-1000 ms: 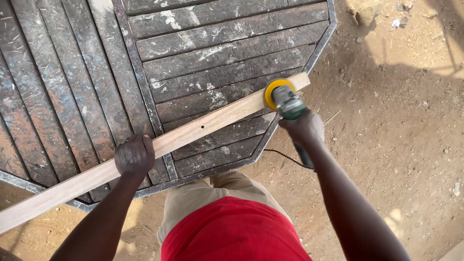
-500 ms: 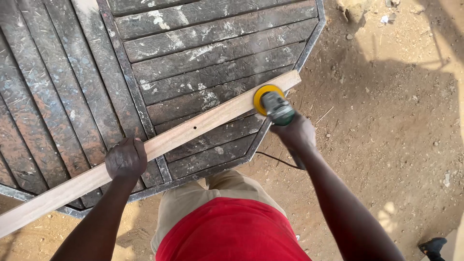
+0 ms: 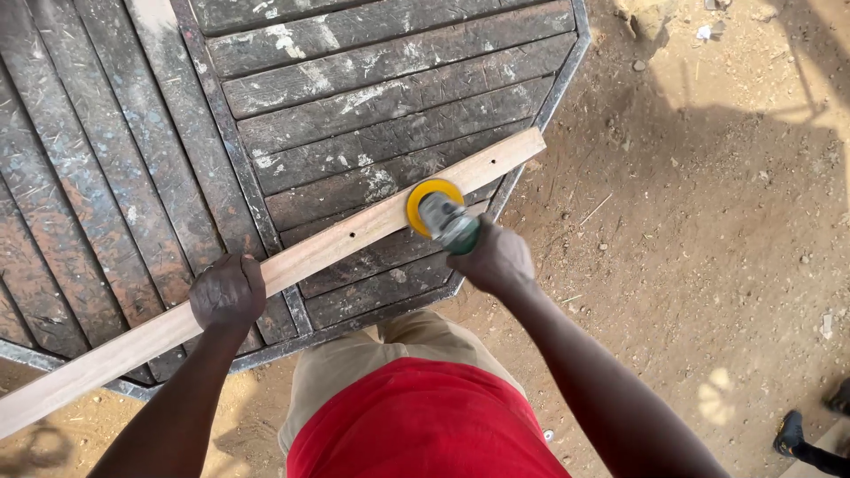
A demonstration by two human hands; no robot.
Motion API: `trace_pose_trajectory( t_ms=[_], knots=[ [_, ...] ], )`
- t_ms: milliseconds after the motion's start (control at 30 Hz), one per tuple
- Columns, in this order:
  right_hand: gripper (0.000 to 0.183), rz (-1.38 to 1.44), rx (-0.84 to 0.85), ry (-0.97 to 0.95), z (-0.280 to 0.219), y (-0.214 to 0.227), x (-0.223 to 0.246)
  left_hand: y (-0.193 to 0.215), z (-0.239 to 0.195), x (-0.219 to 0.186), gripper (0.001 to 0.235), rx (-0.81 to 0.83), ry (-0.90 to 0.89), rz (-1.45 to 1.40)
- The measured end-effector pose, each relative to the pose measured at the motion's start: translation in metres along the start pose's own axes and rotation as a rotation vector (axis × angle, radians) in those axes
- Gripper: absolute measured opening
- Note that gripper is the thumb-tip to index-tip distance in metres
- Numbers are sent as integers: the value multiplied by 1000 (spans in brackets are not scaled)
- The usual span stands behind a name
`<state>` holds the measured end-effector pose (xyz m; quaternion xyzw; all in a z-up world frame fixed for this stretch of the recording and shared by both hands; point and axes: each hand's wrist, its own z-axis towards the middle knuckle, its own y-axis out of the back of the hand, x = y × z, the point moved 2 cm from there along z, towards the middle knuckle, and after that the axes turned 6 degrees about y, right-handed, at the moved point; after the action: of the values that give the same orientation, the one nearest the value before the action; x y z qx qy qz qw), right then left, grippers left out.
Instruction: Sanding a long wooden plank using an angle grinder with a sanding attachment.
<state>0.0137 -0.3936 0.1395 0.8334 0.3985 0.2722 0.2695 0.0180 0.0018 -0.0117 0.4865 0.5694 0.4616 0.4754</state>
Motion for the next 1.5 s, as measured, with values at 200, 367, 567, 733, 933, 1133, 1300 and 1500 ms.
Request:
trace_pose_trajectory(
  t_ms=[200, 367, 567, 733, 933, 1133, 1300, 1500],
  knots=[
    [67, 73, 54, 128, -7, -23, 34, 13, -1, -7, 46, 6, -14, 39],
    [66, 80, -195, -83, 55, 33, -77, 10, 1, -9, 45, -9, -12, 34],
    [47, 107, -444, -259, 78, 103, -173, 5, 0, -5, 44, -69, -46, 36],
    [36, 251, -519, -339, 65, 94, -172, 0, 1, -4, 45, -73, -36, 51],
    [52, 213, -364, -229, 65, 100, -118, 3, 3, -3, 43, -25, -32, 42],
    [38, 287, -404, -250, 96, 108, -134, 12, 0, -5, 43, -30, -35, 21],
    [41, 353, -491, -292, 85, 96, -147, 13, 1, -3, 44, -12, -47, 46],
    [42, 410, -444, -272, 84, 81, -131, 3, 1, -3, 43, -34, -27, 68]
  ],
)
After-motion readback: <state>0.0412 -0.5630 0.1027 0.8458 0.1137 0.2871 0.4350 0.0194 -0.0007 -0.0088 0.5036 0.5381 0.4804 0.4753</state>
